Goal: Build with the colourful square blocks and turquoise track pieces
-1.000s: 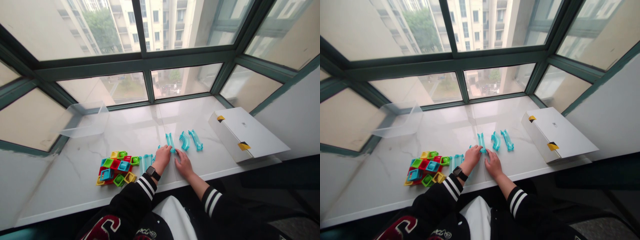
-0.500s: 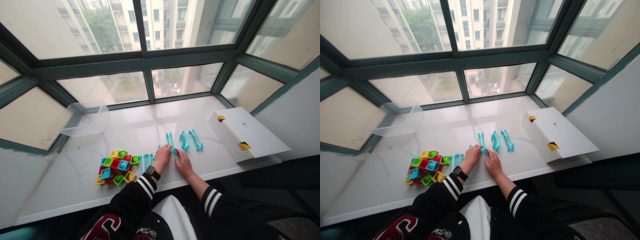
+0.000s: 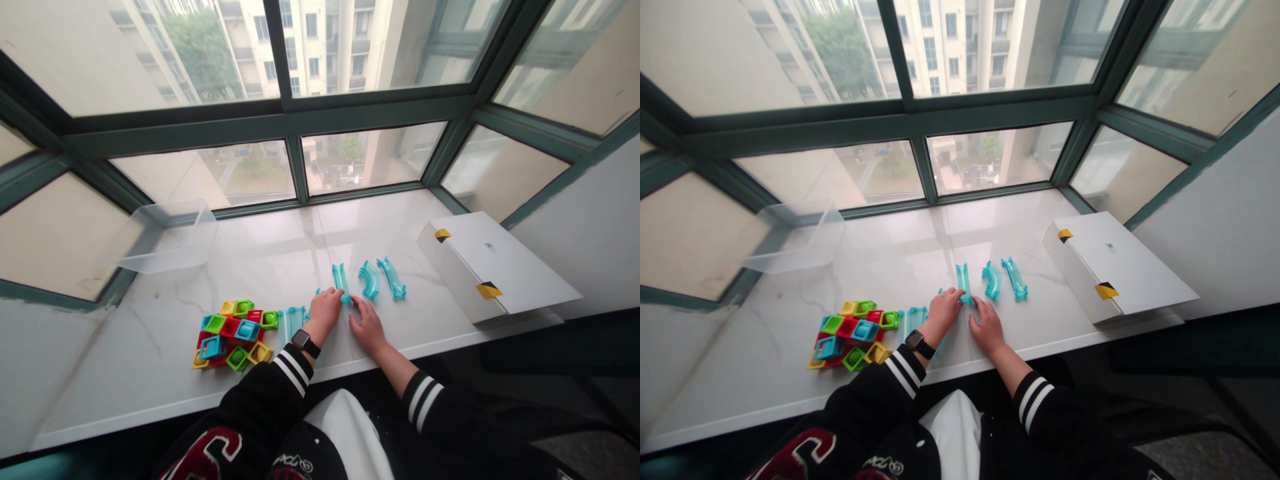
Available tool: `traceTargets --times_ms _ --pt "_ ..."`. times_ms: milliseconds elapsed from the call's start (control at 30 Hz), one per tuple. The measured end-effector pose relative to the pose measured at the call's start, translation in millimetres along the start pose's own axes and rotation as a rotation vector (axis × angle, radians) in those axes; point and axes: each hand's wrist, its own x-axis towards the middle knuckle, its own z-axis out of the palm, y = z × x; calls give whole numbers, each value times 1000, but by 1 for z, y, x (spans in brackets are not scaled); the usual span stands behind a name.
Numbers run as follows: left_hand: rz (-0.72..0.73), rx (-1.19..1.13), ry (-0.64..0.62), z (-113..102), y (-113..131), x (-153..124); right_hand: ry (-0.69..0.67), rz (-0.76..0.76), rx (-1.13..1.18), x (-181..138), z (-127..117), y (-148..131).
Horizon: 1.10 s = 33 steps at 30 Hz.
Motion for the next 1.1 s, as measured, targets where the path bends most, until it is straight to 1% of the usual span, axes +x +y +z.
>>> traceTargets --times_ms 367,633,800,867,933,1000,1100 --pt "1 13 -16 0 1 1 3 9 11 -1 0 -1" --pt "10 13 -7 -1 1 1 -1 12 5 0 -1 -2" --pt "12 6 0 -4 -2 -6 4 18 13 0 -1 -2" --pt "10 -21 38 -7 -7 -13 10 18 21 0 0 -1" --pt "14 -92 116 -12 -16 -23 12 20 28 0 1 -1" --pt "20 -191 204 -18 -29 -36 13 20 33 -1 2 0" --pt "-12 -319 289 -28 -53 -62 20 21 43 -1 3 1"
